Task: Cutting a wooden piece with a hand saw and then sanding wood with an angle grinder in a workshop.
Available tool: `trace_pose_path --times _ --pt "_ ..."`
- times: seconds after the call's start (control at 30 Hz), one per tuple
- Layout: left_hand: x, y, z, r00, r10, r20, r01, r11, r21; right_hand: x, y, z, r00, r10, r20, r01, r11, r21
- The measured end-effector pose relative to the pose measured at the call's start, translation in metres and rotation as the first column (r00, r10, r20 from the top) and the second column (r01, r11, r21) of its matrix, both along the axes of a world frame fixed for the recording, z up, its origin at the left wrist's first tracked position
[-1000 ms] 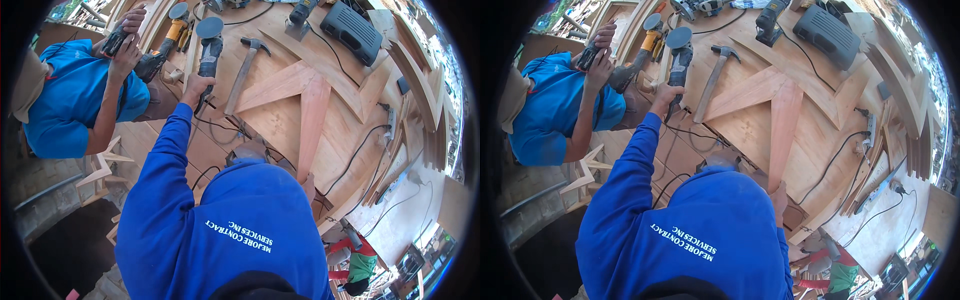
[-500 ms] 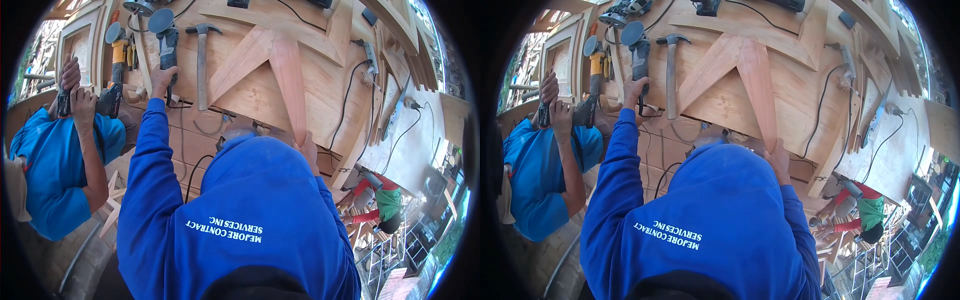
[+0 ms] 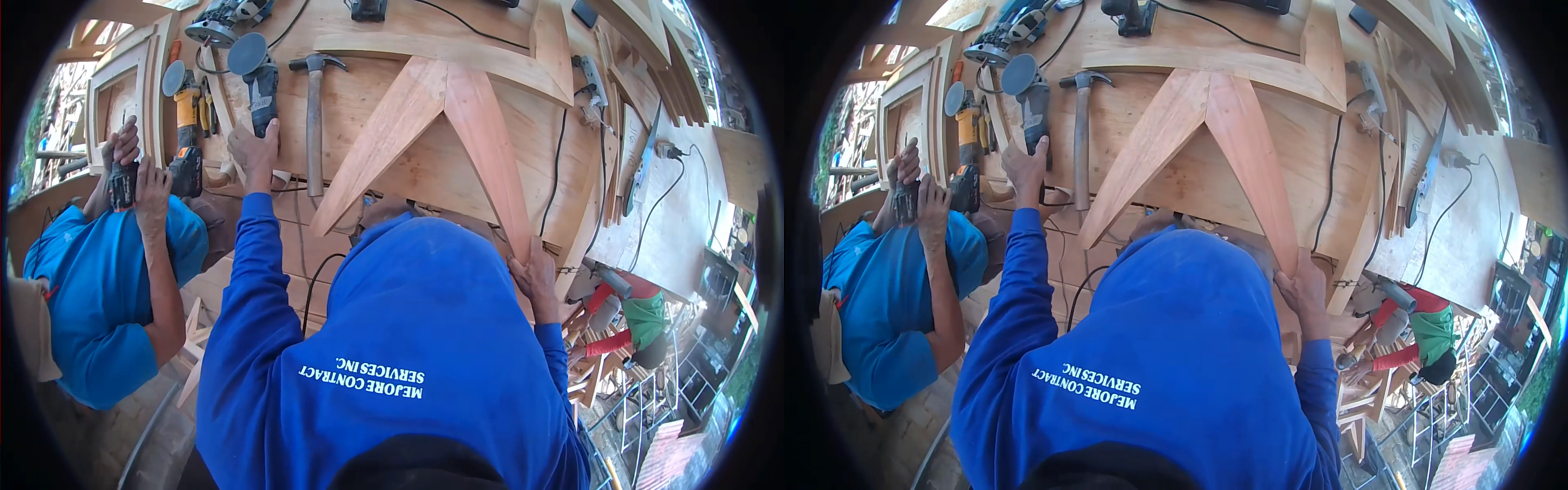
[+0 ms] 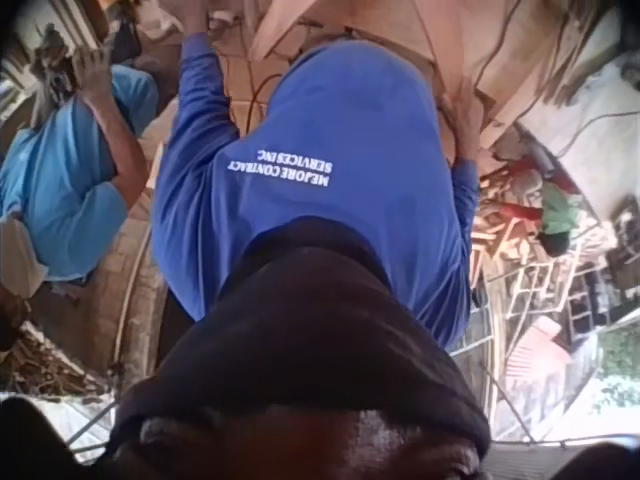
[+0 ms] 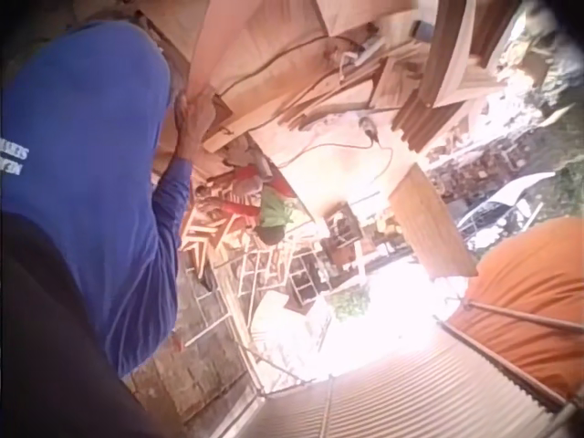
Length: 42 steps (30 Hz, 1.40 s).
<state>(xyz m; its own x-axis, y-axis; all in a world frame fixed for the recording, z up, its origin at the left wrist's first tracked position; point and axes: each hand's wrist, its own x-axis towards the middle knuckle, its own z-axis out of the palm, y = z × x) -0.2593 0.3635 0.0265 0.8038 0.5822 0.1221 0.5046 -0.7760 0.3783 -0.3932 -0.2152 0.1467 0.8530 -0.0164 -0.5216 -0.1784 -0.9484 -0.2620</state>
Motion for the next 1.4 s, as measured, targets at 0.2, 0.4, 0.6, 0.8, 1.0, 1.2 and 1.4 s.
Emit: trace_pose_path --times 0.2,0.4,0.6,0.8,1.0,1.2,1.4 --pt "-0.005 -0.088 0.036 0.926 -0.373 -0.057 0.371 0.928 -0.043 0.001 -0.007 0.035 0.999 -0.024 0.034 0.025 0.999 -0.032" --pt "-0.012 -0.082 0.009 0.902 -0.412 -0.128 0.399 0.909 -0.119 0.020 -0.001 0.101 0.996 -0.012 0.086 0.011 1.000 0.015" --pt "0.013 -0.140 0.082 0.800 -0.599 -0.016 0.348 0.487 -0.801 0.022 0.007 0.177 0.997 -0.003 0.072 0.006 0.999 -0.034" --pt "0.016 -0.177 0.134 0.613 -0.790 -0.012 0.364 0.296 -0.883 0.028 0.011 0.242 0.998 -0.008 0.063 0.012 0.998 -0.068" --pt "0.017 -0.177 0.150 0.625 -0.776 0.083 0.291 0.133 -0.947 0.028 -0.001 0.267 0.918 0.020 0.397 -0.030 0.999 0.020" --pt "0.018 -0.183 0.161 0.656 -0.752 0.065 0.197 0.087 -0.976 0.053 -0.027 0.250 0.628 -0.224 0.746 -0.234 0.859 0.455" --pt "0.015 -0.211 0.216 0.663 -0.739 0.115 0.210 0.036 -0.977 0.109 -0.058 0.231 0.029 -0.523 0.852 -0.418 0.768 0.486"
